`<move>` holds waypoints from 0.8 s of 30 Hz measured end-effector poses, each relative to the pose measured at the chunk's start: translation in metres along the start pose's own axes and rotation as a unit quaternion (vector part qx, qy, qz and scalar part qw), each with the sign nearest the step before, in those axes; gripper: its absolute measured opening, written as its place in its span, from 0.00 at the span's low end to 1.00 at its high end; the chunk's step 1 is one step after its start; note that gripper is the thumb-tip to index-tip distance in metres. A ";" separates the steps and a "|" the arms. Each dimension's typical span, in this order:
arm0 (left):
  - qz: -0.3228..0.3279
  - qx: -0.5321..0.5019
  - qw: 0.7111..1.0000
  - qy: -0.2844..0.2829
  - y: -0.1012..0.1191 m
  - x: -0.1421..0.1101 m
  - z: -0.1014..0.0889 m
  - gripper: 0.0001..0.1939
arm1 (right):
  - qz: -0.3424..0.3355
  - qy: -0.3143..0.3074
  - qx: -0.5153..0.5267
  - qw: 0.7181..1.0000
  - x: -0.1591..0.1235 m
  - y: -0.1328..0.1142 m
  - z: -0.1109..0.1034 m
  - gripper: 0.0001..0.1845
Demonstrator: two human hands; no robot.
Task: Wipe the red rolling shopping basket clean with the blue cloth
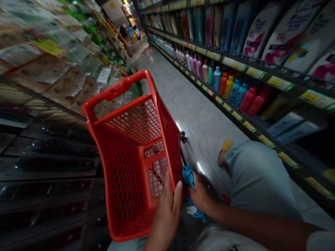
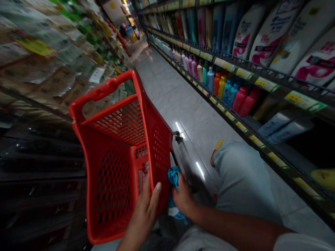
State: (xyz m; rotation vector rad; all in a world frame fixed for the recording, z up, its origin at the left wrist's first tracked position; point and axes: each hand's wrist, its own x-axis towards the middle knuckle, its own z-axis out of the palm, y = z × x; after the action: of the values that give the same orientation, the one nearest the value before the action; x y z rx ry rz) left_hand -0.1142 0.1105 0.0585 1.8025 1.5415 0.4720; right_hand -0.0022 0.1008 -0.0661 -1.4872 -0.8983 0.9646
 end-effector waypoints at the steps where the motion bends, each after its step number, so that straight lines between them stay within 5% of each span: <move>1: -0.009 -0.008 1.000 -0.002 0.001 0.001 -0.001 0.35 | -0.014 -0.006 0.009 1.000 -0.005 -0.013 -0.004 0.28; 6: -0.028 -0.038 0.999 -0.025 0.010 0.010 -0.006 0.34 | -0.137 -0.061 0.068 0.986 0.034 -0.070 -0.008 0.28; 12: -0.020 -0.015 1.000 0.008 0.001 0.010 -0.011 0.34 | 0.027 0.026 0.029 0.999 0.064 -0.008 0.027 0.23; 16: -0.033 0.004 0.999 -0.009 -0.010 0.005 -0.018 0.34 | -0.084 -0.001 0.051 0.995 0.080 -0.032 0.030 0.34; 20: -0.042 0.033 0.998 -0.020 -0.020 -0.001 -0.027 0.34 | -0.210 -0.012 0.046 0.976 0.151 -0.080 0.029 0.37; 24: -0.027 0.045 0.998 -0.023 -0.028 -0.008 -0.034 0.30 | -0.132 0.037 0.012 0.990 0.197 -0.051 0.039 0.31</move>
State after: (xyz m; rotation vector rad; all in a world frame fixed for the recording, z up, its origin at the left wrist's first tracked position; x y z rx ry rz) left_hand -0.1585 0.1135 0.0631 1.8227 1.5978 0.3385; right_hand 0.0359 0.3028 -0.0379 -1.3347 -0.9983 0.7190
